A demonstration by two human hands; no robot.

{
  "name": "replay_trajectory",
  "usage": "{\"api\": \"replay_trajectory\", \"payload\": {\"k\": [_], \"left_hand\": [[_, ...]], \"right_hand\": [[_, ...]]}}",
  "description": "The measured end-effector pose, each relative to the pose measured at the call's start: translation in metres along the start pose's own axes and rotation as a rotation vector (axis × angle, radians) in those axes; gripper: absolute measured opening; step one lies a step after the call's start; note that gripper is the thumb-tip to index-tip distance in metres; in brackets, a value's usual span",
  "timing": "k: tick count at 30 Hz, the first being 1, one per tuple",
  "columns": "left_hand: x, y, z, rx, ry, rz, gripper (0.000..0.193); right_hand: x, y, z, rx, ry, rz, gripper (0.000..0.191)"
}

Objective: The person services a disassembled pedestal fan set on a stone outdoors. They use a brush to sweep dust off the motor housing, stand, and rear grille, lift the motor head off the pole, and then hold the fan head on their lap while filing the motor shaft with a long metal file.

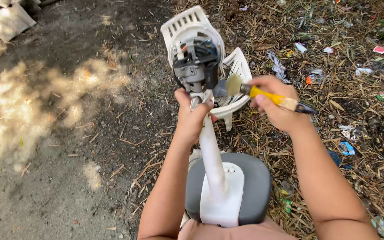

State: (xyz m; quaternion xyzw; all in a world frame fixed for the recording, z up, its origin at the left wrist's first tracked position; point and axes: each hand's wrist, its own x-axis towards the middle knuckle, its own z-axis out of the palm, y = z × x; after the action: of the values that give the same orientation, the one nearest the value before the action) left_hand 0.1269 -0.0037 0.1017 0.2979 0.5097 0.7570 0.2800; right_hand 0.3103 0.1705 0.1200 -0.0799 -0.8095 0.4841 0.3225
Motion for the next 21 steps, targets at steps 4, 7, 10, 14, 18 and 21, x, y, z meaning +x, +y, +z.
{"api": "replay_trajectory", "payload": {"k": [4, 7, 10, 14, 18, 21], "left_hand": [[0.000, -0.004, -0.002, -0.016, 0.031, -0.106, 0.062], [0.002, -0.006, -0.002, -0.026, 0.021, -0.114, 0.064], [0.004, -0.007, 0.001, -0.056, -0.008, -0.071, 0.064], [0.004, -0.002, 0.003, -0.025, -0.020, -0.035, 0.070], [0.002, 0.004, 0.004, -0.028, -0.023, -0.005, 0.072], [0.005, 0.008, 0.009, -0.031, -0.073, -0.017, 0.067]], "right_hand": [[0.005, -0.032, -0.004, -0.218, 0.202, -0.241, 0.036], [0.024, -0.048, 0.011, -0.412, 0.197, -0.376, 0.033], [0.046, -0.053, 0.027, -0.567, 0.166, -0.436, 0.028], [0.056, -0.053, 0.030, -0.650, 0.096, -0.491, 0.023], [0.062, -0.052, 0.017, -0.519, -0.012, -0.385, 0.019], [0.082, -0.056, 0.009, -0.254, 0.085, -0.354, 0.018]]}}
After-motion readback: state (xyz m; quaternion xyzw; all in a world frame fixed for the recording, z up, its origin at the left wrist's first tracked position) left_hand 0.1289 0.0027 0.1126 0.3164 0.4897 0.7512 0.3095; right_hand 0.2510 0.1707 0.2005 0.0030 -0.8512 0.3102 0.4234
